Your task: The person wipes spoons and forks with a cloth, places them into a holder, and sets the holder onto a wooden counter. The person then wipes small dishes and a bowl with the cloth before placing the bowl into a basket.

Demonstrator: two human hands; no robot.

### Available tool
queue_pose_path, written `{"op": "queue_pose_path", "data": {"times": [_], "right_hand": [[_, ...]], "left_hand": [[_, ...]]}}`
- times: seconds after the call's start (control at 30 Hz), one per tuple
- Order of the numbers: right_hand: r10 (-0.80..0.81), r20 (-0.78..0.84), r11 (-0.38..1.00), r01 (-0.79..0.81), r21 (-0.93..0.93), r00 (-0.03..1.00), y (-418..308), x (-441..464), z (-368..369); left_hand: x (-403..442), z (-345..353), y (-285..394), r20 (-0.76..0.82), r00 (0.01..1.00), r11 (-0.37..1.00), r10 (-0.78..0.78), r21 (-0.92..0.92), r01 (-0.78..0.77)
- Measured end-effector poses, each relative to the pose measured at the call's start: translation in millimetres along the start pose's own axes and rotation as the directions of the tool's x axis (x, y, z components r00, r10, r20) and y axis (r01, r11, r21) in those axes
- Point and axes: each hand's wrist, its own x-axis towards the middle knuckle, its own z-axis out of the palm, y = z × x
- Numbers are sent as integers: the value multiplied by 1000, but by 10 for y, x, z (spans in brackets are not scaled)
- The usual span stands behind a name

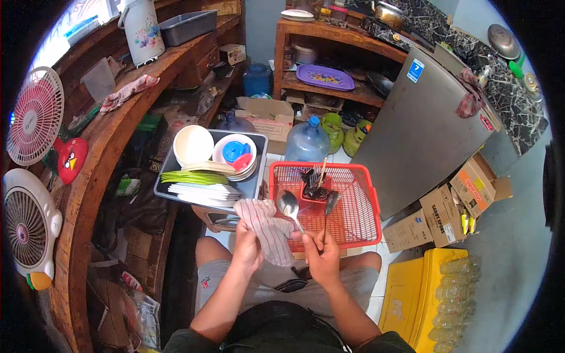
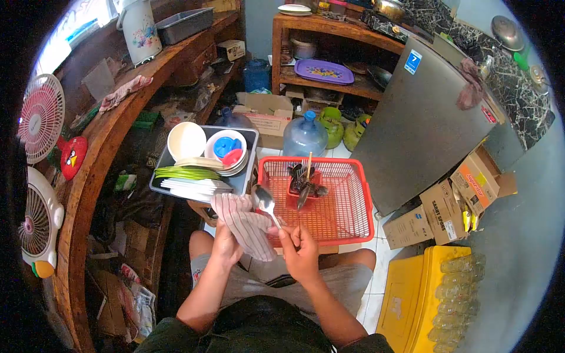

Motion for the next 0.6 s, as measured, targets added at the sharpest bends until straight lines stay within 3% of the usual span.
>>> {"op": "queue_pose_path", "data": {"times": [0.1,0.17,0.33,0.43,0.57,0.6], "right_hand": [[-21,-4,996,20,-86,1000,9,-42,36],[-36,-4,987,35,-160,999,-9,-52,63],[-113,59,878,128,-461,992,-19,-101,90],[-129,31,926,132,-353,991,-65,-88,166],[-110,-13,941,100,-322,994,149,-74,89],[-72,-13,957,65,-282,997,129,-78,99]], "left_hand": [[32,22,-86,-77,997,1000,-28,-5,28],[12,158,-49,-241,967,996,-80,21,88],[83,251,56,-183,981,954,59,299,-2],[165,147,-48,-101,981,884,168,455,-105],[171,192,-106,26,998,924,60,377,-65],[169,246,-35,-8,998,934,54,355,-48]]}}
